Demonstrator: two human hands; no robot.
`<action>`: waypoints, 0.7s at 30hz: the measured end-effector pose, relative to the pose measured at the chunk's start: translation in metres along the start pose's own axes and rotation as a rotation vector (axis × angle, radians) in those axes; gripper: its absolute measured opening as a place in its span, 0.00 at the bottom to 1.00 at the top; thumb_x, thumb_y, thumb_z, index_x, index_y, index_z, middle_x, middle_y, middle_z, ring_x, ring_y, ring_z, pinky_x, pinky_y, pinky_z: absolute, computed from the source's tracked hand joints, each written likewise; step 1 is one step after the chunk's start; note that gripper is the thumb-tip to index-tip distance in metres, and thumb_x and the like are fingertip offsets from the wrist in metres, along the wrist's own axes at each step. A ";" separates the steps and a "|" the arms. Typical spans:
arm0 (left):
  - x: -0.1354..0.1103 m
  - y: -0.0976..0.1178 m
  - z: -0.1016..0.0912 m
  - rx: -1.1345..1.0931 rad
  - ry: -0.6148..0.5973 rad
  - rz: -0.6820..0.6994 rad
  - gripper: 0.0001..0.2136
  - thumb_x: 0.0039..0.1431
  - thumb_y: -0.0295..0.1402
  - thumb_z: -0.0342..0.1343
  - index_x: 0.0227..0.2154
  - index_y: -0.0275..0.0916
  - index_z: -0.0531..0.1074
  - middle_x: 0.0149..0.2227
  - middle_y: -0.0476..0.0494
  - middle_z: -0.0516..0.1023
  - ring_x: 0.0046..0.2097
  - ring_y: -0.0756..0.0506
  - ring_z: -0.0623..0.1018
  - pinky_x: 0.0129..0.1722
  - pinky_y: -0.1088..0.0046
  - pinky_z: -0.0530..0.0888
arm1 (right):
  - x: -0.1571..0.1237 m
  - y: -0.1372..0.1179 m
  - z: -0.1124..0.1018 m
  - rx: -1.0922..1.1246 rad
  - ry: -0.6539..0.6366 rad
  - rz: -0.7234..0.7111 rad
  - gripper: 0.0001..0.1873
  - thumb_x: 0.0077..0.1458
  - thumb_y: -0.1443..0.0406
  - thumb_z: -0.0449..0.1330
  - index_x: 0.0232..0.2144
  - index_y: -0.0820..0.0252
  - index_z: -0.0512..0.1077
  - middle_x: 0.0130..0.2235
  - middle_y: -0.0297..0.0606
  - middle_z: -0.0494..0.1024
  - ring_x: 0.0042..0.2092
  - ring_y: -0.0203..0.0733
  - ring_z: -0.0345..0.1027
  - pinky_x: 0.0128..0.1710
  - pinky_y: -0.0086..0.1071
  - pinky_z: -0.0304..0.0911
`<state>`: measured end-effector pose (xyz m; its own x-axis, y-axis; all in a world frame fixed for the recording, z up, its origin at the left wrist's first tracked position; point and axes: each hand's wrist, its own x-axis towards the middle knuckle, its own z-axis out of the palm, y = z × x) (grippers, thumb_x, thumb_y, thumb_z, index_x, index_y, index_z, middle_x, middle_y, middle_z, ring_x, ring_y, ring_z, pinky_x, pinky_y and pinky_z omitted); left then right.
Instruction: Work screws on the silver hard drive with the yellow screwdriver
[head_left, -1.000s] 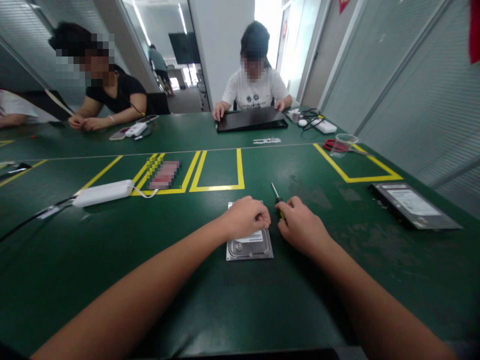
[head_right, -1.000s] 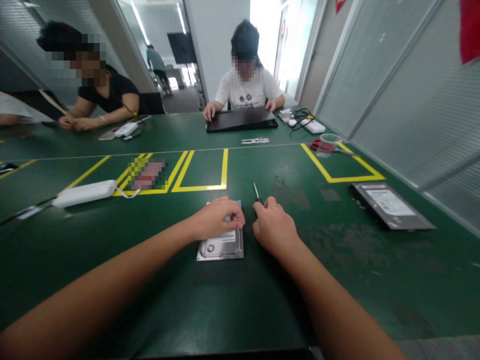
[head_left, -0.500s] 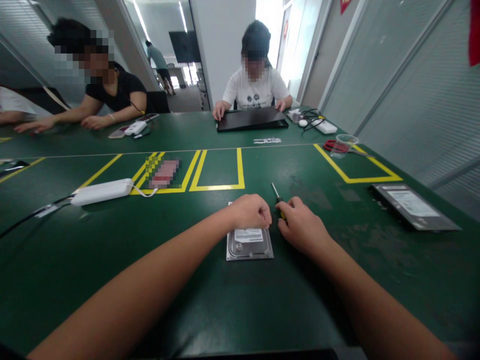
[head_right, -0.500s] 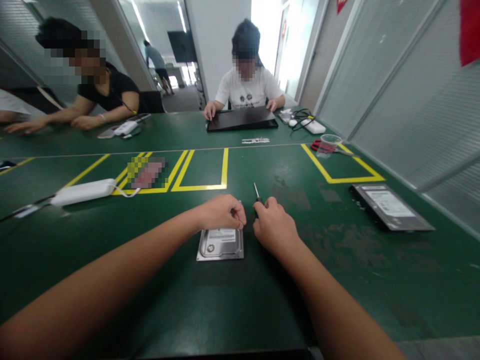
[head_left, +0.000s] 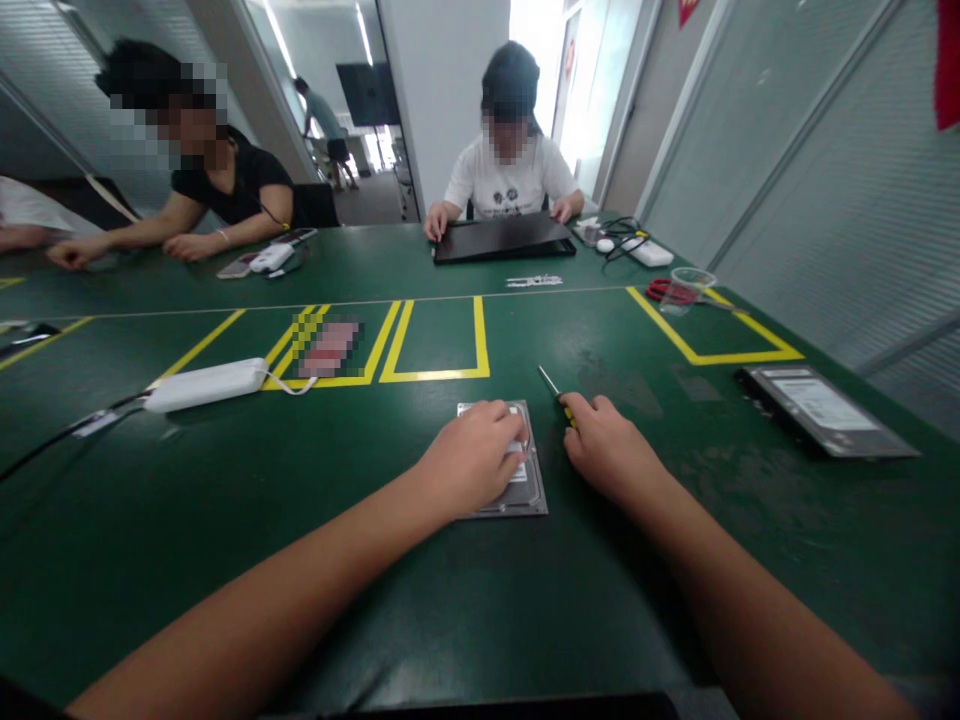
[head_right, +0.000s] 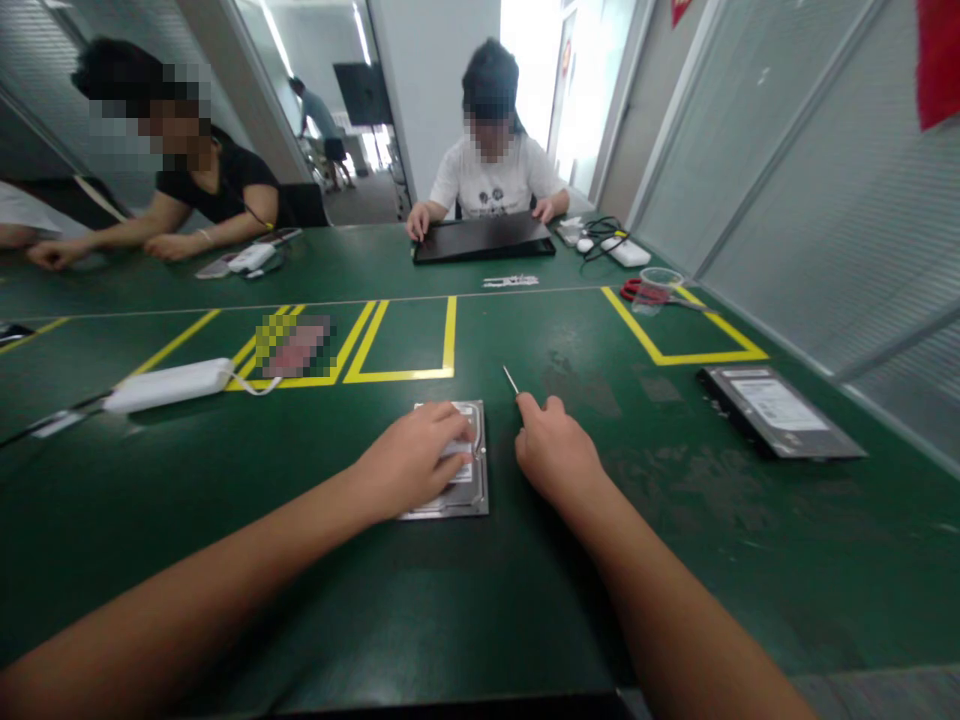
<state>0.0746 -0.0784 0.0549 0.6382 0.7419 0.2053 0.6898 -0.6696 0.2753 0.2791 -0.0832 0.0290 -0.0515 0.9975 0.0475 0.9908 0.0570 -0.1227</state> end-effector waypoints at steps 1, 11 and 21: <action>-0.007 0.006 0.001 0.053 0.013 0.001 0.07 0.61 0.31 0.56 0.41 0.37 0.73 0.43 0.39 0.75 0.46 0.39 0.75 0.48 0.58 0.74 | 0.001 0.001 0.000 0.017 0.008 0.005 0.21 0.63 0.66 0.48 0.58 0.57 0.64 0.44 0.46 0.70 0.40 0.45 0.71 0.40 0.34 0.61; -0.033 0.048 0.016 0.230 -0.016 -0.052 0.13 0.64 0.32 0.51 0.44 0.28 0.74 0.44 0.29 0.76 0.51 0.33 0.74 0.52 0.51 0.74 | 0.012 0.011 -0.004 0.156 0.071 0.044 0.18 0.59 0.70 0.50 0.50 0.67 0.69 0.44 0.49 0.72 0.47 0.48 0.68 0.50 0.35 0.60; -0.036 0.052 0.018 0.326 -0.037 -0.031 0.14 0.62 0.31 0.50 0.44 0.27 0.74 0.44 0.27 0.75 0.49 0.33 0.75 0.50 0.52 0.75 | 0.025 0.029 -0.003 0.494 0.222 0.143 0.19 0.55 0.68 0.57 0.49 0.67 0.73 0.47 0.50 0.76 0.48 0.50 0.68 0.54 0.43 0.59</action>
<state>0.0938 -0.1406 0.0449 0.6232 0.7644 0.1653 0.7783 -0.6269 -0.0354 0.3066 -0.0569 0.0294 0.1592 0.9673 0.1974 0.8071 -0.0123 -0.5903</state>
